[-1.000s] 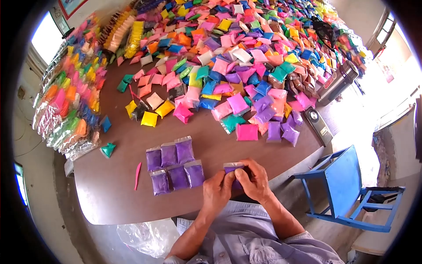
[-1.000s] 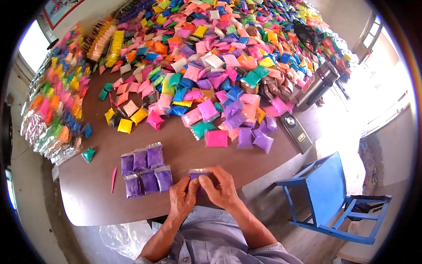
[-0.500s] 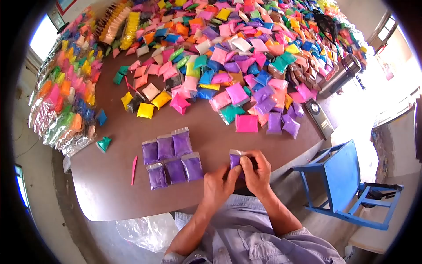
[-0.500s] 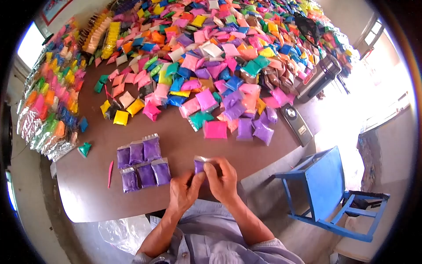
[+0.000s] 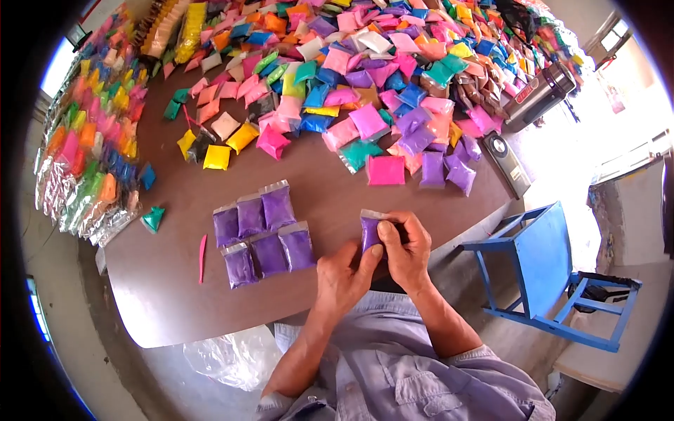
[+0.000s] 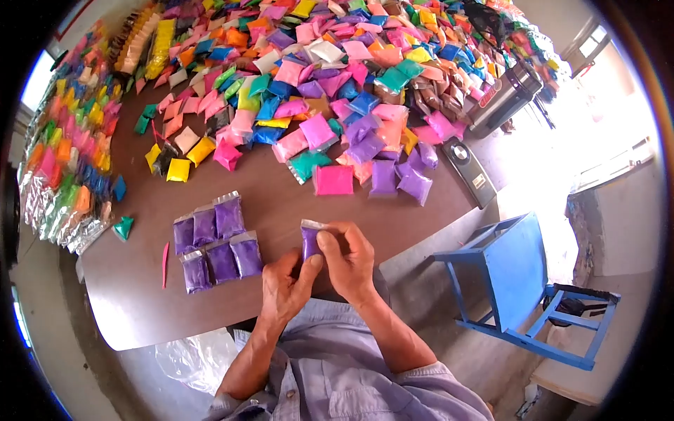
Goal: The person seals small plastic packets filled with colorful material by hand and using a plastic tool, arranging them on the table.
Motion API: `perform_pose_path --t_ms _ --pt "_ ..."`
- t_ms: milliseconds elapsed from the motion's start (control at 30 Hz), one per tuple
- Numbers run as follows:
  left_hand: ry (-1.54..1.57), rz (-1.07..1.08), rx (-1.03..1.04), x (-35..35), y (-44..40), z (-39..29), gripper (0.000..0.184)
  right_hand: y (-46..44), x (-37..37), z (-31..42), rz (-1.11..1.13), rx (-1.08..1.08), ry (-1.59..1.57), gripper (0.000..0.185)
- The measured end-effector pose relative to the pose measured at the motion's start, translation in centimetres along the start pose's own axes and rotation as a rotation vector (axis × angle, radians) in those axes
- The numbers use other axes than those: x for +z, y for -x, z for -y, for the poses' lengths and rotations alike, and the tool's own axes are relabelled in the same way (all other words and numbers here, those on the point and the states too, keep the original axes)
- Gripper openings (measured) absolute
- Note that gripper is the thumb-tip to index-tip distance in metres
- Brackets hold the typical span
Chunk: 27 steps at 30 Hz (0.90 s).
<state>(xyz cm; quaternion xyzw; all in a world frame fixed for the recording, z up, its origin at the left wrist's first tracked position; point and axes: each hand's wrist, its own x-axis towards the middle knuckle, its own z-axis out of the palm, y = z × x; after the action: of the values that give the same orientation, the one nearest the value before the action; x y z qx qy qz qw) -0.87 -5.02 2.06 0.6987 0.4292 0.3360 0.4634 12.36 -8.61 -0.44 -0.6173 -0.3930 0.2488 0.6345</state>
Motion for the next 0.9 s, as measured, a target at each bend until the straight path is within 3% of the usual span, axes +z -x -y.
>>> perform_pose_path --t_ms 133,333,467,733,900 --pt "-0.037 -0.023 0.005 0.0 0.1 1.1 0.025 0.1 -0.3 0.1 0.079 0.097 -0.087 0.015" --pt "0.032 -0.024 0.071 -0.2 0.1 0.7 0.024 -0.1 -0.4 0.3 0.063 0.031 -0.007 0.017" --pt "0.208 -0.008 -0.083 -0.5 0.0 0.2 0.025 -0.1 -0.5 0.7 0.108 -0.02 0.096 0.009" --pt "0.086 -0.082 0.084 -0.4 0.3 1.6 0.026 -0.3 -0.7 1.1 0.215 -0.012 0.039 0.006" --pt "0.205 -0.002 0.01 -0.8 0.3 1.2 0.024 -0.3 -0.7 0.7 0.16 -0.085 0.082 0.007"
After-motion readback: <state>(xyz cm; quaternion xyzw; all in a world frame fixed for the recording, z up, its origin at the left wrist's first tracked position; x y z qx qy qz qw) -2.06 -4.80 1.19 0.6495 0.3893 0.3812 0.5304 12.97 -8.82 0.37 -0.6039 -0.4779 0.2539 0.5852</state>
